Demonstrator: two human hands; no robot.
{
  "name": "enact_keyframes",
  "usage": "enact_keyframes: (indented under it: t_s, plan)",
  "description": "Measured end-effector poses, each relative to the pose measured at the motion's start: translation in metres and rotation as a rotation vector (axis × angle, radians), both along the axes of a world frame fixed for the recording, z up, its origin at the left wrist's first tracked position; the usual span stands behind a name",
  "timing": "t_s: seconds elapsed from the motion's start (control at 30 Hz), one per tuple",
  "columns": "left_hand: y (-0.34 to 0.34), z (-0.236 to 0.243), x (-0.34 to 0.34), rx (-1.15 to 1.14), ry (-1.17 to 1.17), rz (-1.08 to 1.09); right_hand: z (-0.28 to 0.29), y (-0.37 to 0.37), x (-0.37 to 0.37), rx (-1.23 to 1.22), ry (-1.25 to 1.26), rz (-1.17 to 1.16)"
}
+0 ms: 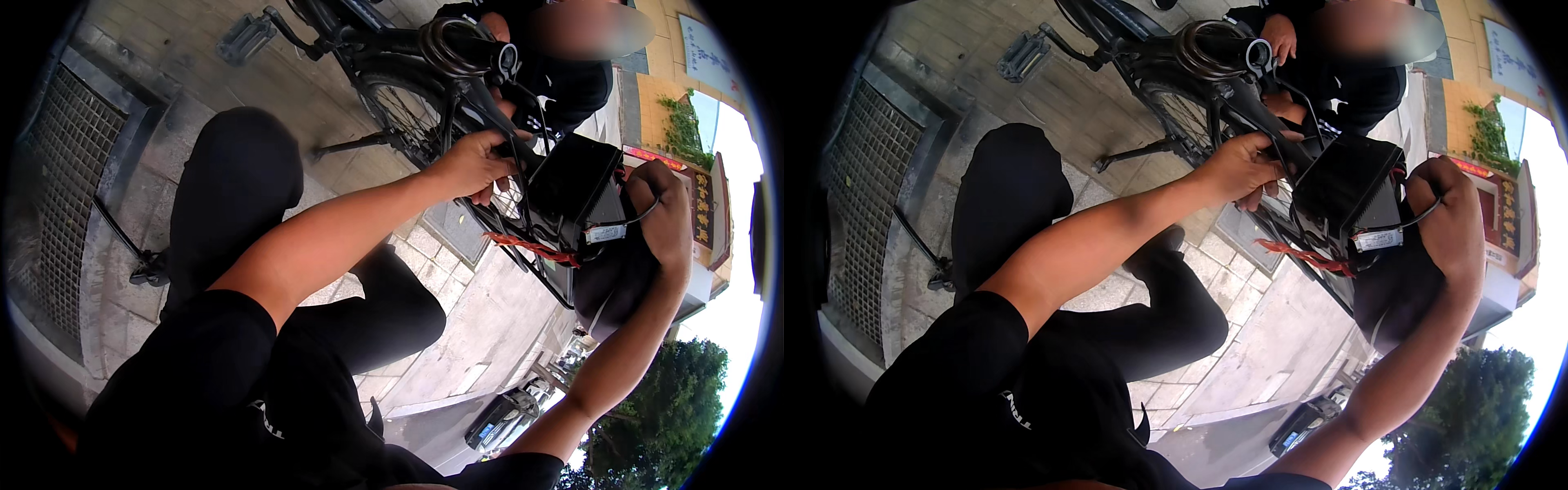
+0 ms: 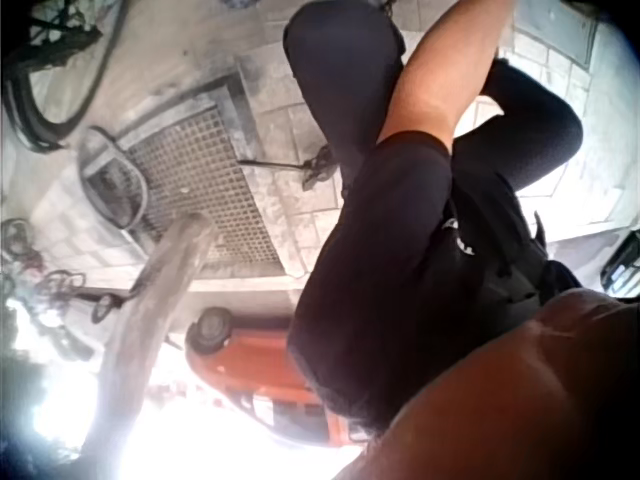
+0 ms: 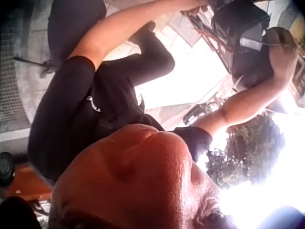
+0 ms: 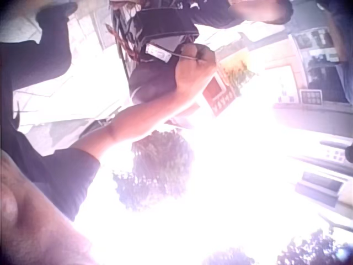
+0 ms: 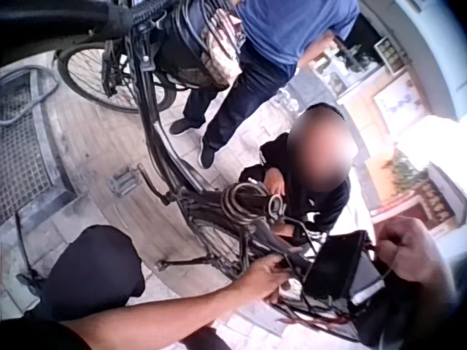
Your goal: The person kneels on the sidewalk and works on the electrical components of a bicycle. They handle wires and a small electronic box attached to the frame, connecting and adjusting the wiring while another person stands nearby.
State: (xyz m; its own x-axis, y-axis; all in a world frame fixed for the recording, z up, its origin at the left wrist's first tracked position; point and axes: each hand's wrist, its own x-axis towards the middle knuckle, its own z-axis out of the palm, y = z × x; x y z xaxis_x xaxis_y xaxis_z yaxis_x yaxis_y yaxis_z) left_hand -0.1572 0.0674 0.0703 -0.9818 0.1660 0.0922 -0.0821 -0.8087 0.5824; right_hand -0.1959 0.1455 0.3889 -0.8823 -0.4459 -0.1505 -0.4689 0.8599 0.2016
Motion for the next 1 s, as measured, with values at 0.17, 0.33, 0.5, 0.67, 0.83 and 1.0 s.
enact_keyframes:
  t_s: [0.17, 0.33, 0.5, 0.67, 0.83, 1.0]
  plan:
    - [-0.017, 0.009, -0.002, -0.094, 0.072, -0.084, -0.002, 0.007, -0.004, 0.058, -0.027, -0.029]
    - [-0.008, -0.009, -0.011, 0.035, 0.187, -0.114, -0.004, 0.009, -0.008, 0.077, -0.038, -0.04]
    - [-0.015, -0.011, -0.015, 0.01, 0.168, -0.132, 0.0, 0.006, -0.008, 0.145, -0.071, -0.033]
    - [-0.015, -0.016, -0.016, -0.056, 0.142, -0.092, -0.001, 0.004, -0.011, 0.156, -0.061, -0.055]
    - [-0.004, -0.013, -0.009, -0.061, 0.125, -0.002, 0.002, 0.011, -0.011, 0.156, -0.089, -0.061]
    - [0.004, -0.005, 0.002, -0.01, 0.032, 0.123, 0.003, 0.013, -0.016, 0.134, -0.094, -0.064]
